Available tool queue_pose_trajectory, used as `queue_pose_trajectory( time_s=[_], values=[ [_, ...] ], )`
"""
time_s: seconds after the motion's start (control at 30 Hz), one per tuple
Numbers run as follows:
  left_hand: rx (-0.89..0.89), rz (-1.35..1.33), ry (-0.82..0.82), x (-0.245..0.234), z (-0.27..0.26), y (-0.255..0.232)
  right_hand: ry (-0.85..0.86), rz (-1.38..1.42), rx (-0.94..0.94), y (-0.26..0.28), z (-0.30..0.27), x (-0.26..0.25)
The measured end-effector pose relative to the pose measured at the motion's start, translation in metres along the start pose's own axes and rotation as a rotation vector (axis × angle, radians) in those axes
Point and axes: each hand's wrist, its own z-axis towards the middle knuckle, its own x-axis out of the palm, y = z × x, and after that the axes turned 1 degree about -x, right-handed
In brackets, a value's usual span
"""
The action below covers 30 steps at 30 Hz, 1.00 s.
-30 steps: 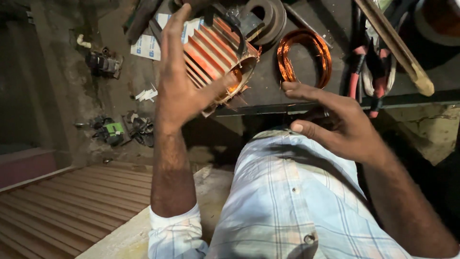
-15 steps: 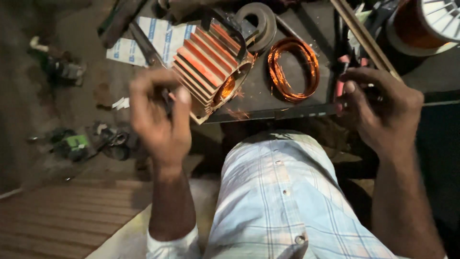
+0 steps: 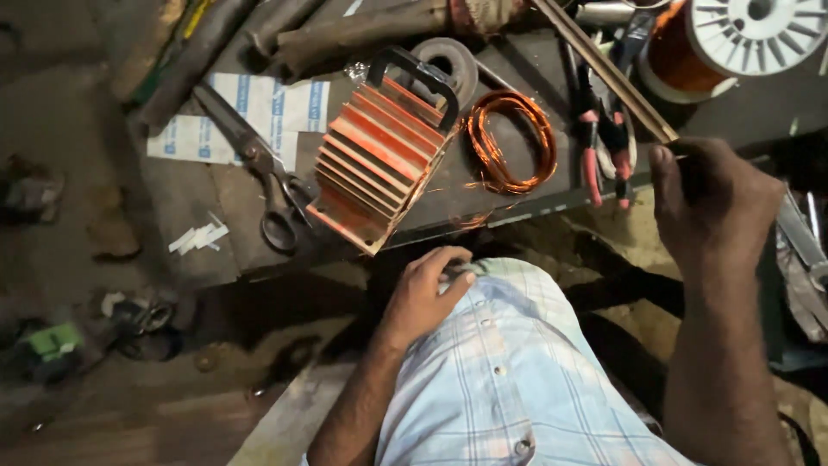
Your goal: The person winds copper wire around a laminated metal core held in a clamp. They adjust the core position, use pliers to cut and shape the wire, and continue winding additional turns. The work is performed on a cluttered workshop bench with tools and wire coils nearby.
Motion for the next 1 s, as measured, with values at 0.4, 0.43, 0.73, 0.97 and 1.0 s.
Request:
queue_pose_trajectory(
  time_s=[0.4, 0.43, 0.73, 0.97, 1.0],
  values=[
    [-0.065, -0.045, -0.406, 0.050, 0.063, -0.004, 0.420, 0.055, -0.235, 0.026, 0.015, 0.027],
    [-0.162, -0.129, -0.387, 0.053, 0.066, -0.005, 0.437, 0.101, -0.218, 0.024, 0.017, 0.025],
    [-0.306, -0.485, -0.574, 0.092, 0.093, -0.009, 0.586, 0.291, -0.340, -0.012, 0.059, 0.013],
    [-0.129, -0.492, -0.711, 0.111, 0.095, -0.021, 0.567, 0.357, -0.423, -0.043, 0.088, -0.010],
    [-0.130, -0.505, -0.738, 0.113, 0.097, -0.024, 0.523, 0.344, -0.425, -0.045, 0.092, -0.013]
  ],
)
